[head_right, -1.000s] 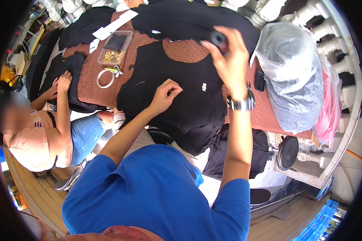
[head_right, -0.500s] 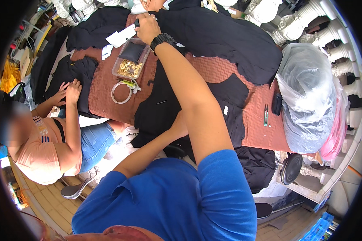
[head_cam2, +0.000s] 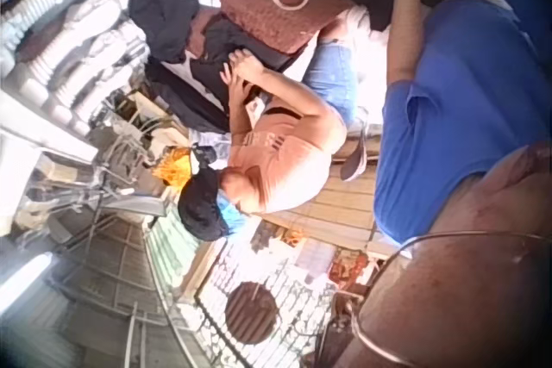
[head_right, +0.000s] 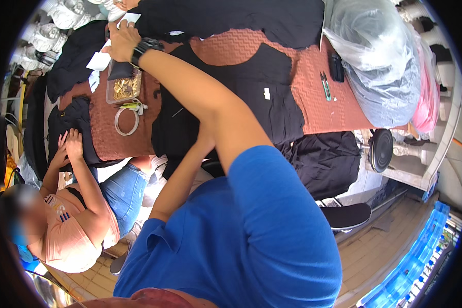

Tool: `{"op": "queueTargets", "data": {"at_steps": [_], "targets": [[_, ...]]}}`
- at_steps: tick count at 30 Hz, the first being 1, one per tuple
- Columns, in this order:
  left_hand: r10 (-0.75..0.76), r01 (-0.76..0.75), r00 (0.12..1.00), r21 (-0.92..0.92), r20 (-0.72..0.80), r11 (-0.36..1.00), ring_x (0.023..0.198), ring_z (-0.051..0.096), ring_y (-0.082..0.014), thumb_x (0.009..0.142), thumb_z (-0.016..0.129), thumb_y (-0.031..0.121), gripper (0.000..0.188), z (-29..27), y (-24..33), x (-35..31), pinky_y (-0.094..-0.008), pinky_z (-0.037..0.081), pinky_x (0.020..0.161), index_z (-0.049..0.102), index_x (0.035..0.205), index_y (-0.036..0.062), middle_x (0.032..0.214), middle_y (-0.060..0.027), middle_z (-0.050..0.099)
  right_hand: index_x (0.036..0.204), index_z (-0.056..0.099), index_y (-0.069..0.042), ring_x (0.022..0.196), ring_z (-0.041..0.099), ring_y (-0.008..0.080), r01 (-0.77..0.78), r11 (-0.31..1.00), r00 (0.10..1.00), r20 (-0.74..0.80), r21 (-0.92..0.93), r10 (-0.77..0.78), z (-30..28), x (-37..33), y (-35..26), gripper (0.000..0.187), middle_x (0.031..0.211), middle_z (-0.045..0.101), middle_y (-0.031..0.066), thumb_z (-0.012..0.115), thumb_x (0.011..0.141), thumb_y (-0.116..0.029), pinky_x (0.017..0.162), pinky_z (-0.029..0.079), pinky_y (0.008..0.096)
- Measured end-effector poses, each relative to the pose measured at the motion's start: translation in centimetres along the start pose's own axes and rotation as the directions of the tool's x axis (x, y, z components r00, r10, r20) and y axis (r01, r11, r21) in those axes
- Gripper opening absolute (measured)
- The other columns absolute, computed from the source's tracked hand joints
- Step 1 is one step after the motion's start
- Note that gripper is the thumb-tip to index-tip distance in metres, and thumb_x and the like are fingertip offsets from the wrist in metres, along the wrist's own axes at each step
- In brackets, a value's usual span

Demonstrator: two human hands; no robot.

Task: The person sews a small white label onto a black garment by hand using a needle and thread.

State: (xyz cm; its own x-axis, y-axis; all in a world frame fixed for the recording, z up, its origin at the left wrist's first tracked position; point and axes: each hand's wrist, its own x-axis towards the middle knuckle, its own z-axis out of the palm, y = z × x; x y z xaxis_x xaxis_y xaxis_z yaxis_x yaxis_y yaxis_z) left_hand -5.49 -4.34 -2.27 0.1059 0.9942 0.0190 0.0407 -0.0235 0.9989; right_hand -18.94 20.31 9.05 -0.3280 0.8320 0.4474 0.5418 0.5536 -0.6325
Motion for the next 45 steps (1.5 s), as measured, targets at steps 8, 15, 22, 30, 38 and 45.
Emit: {"op": "queueTargets", "data": {"at_steps": [8, 15, 22, 30, 38, 45], "targets": [[0.041, -0.058, 0.996, -0.220, -0.081, 0.974, 0.085, 0.065, -0.0122, 0.097, 0.062, 0.013, 0.017, -5.4, 13.6, 3.2, -0.0252, 0.050, 0.078, 0.068, 0.101, -0.0016, 0.093, -0.0081, 0.070, 0.139, 0.047, 0.002, 0.104, 0.057, 0.0146, -0.486, 0.393, 0.851, 0.525, 0.780, 0.011, -21.6, -14.4, 4.1, 0.091, 0.114, 0.064, 0.0106, 0.016, 0.097, -0.072, 0.096, 0.040, 0.0296], [0.041, -0.002, 0.994, -0.359, 0.101, 0.933, 0.090, 0.067, -0.0156, 0.098, 0.062, 0.015, 0.022, -5.6, 19.9, 4.7, -0.0254, 0.053, 0.083, 0.064, 0.111, -0.0023, 0.098, -0.0083, 0.069, 0.121, 0.057, -0.001, 0.086, 0.056, 0.0152, -0.369, 0.221, 0.922, 0.386, 0.903, -0.037, -22.9, -23.9, -0.1, 0.062, 0.095, 0.059, 0.0058, 0.032, 0.103, -0.054, 0.100, 0.043, 0.0356], [0.315, -0.196, 0.948, -0.708, 0.039, 0.679, 0.098, 0.067, -0.0226, 0.099, 0.058, 0.009, 0.022, -11.4, 23.3, 3.9, -0.0315, 0.056, 0.090, 0.057, 0.114, -0.0061, 0.101, -0.0165, 0.068, 0.093, 0.062, -0.003, 0.055, 0.038, 0.0036, -0.386, 0.326, 0.921, 0.382, 0.863, 0.079, -29.1, -29.9, 3.3, 0.031, 0.060, 0.040, -0.0064, 0.051, 0.104, -0.030, 0.058, 0.040, 0.0229], [0.390, -0.297, 0.886, -0.953, -0.250, 0.064, 0.086, 0.047, -0.0223, 0.082, 0.051, -0.023, 0.024, -15.2, 30.3, -0.3, -0.0363, 0.044, 0.076, 0.050, 0.091, -0.0009, 0.092, -0.0119, 0.050, 0.095, 0.065, -0.006, 0.053, 0.028, 0.0017, -0.390, 0.450, 0.905, 0.244, 0.803, 0.348, -33.1, -34.2, 9.1, 0.025, 0.063, 0.037, -0.0088, 0.055, 0.103, -0.027, 0.049, 0.025, 0.0198], [0.405, -0.412, 0.838, -0.911, -0.366, 0.028, 0.083, 0.048, -0.0208, 0.086, 0.053, -0.018, 0.018, -20.8, 31.8, -3.5, -0.0327, 0.044, 0.073, 0.054, 0.085, -0.0009, 0.085, -0.0110, 0.049, 0.092, 0.070, -0.007, 0.052, 0.032, 0.0003, -0.362, 0.472, 0.770, -0.027, 0.804, 0.638, -33.3, -35.8, 11.4, 0.022, 0.064, 0.046, -0.0084, 0.061, 0.099, -0.026, 0.050, 0.028, 0.0176], [0.446, -0.417, 0.842, -0.890, -0.304, 0.182, 0.080, 0.046, -0.0193, 0.087, 0.055, -0.015, 0.016, -21.9, 30.7, -4.4, -0.0343, 0.043, 0.075, 0.055, 0.083, 0.0005, 0.084, -0.0090, 0.054, 0.091, 0.066, 0.004, 0.090, 0.072, 0.0263, -0.022, 0.280, 0.639, -0.201, 0.960, 0.742, -32.5, -36.8, 12.7, 0.007, 0.102, 0.070, 0.0167, 0.062, 0.094, 0.000, 0.083, 0.061, 0.0370]]}}
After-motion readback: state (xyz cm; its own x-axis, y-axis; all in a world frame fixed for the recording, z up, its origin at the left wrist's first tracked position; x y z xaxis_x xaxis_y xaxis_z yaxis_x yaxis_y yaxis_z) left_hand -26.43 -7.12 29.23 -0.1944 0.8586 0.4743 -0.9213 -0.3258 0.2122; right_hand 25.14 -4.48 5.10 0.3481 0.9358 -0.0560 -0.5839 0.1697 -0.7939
